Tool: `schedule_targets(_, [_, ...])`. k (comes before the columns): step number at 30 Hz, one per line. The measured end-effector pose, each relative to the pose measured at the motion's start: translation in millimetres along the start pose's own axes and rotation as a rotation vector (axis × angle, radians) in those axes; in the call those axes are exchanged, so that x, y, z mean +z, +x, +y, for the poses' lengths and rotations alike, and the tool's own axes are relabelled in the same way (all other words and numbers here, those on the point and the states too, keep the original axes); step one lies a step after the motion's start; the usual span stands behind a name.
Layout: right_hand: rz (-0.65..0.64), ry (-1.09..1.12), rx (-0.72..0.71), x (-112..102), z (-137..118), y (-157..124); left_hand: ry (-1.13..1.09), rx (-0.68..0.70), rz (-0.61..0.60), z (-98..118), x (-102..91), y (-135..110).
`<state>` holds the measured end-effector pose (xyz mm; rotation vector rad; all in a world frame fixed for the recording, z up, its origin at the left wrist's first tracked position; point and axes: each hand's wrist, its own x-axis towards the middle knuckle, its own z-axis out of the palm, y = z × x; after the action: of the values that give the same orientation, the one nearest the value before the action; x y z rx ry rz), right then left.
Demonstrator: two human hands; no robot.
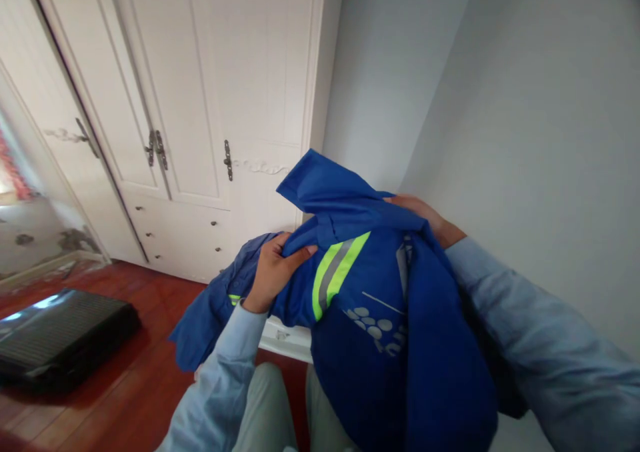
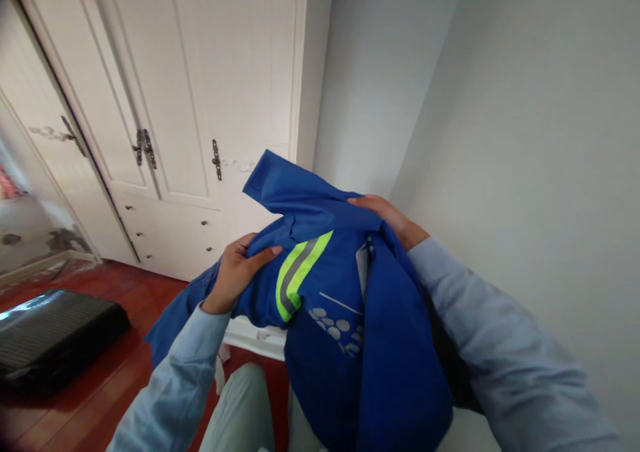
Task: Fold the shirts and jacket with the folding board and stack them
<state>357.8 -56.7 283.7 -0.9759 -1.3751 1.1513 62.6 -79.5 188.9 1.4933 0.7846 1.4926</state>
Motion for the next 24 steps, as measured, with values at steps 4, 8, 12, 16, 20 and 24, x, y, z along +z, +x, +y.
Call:
schedule_targets(4, [-0.059,0.054,0.128,-5,35,-22,-0.037,0.014,0.071,34,-6.1,-2])
schedule_targets(8, [-0.258,0.055,0.173,-21,82,-53,0.013,0.018,0.098,42,-5.3,1])
schedule_targets(12, [-0.553,-0.042,0.150,-19,145,-100,0.002,-0.030,0.138,32,-2.4,-10])
schedule_targets(16, [-0.245,0.008,0.177,25,224,-157,-0.013,-0.050,0.154,27,0.9,-30])
schedule_targets(20, [-0.240,0.217,0.293,75,272,-202,0.017,-0.072,0.130,25,0.0,-41])
schedule_targets(24, [-0.089,0.166,0.345,71,267,-216,0.034,-0.116,0.208,19,-11.6,-39])
